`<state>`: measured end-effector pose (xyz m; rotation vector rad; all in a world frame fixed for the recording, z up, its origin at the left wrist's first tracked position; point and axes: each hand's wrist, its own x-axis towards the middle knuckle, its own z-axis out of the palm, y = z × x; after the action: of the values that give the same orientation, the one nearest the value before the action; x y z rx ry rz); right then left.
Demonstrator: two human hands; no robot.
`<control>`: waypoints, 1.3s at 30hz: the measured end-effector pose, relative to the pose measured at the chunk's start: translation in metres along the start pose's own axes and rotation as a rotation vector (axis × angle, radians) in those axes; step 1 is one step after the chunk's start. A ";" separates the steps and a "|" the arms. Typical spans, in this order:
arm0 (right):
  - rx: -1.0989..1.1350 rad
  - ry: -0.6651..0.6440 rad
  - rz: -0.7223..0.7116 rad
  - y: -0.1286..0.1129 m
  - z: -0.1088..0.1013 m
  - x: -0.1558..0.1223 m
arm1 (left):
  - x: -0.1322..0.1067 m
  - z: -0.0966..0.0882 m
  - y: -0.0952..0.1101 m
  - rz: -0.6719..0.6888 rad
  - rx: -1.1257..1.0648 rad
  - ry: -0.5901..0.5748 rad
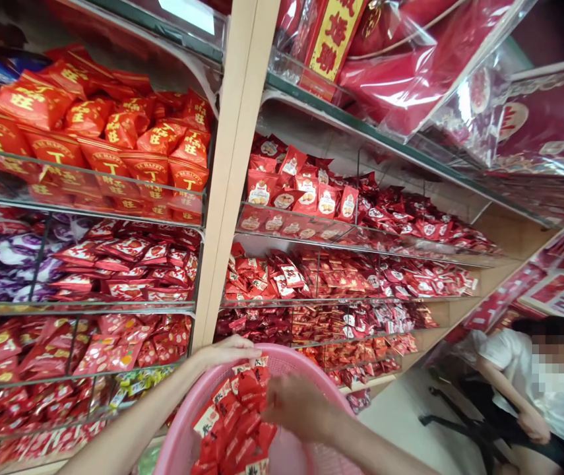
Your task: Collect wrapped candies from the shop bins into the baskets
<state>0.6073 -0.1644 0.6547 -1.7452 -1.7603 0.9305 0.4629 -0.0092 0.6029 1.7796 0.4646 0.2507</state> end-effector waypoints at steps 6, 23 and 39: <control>-0.633 0.316 -0.317 -0.095 -0.076 0.075 | 0.001 0.000 -0.006 -0.013 0.019 0.002; -1.070 0.273 -0.316 -0.102 -0.080 0.202 | 0.012 0.000 -0.026 -0.031 -0.018 0.014; -0.081 0.466 -0.577 -0.077 -0.083 0.108 | 0.010 0.001 -0.020 -0.035 -0.008 0.039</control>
<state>0.6120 -0.0429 0.7529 -1.2407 -1.8299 0.1918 0.4685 -0.0017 0.5828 1.7596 0.5217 0.2631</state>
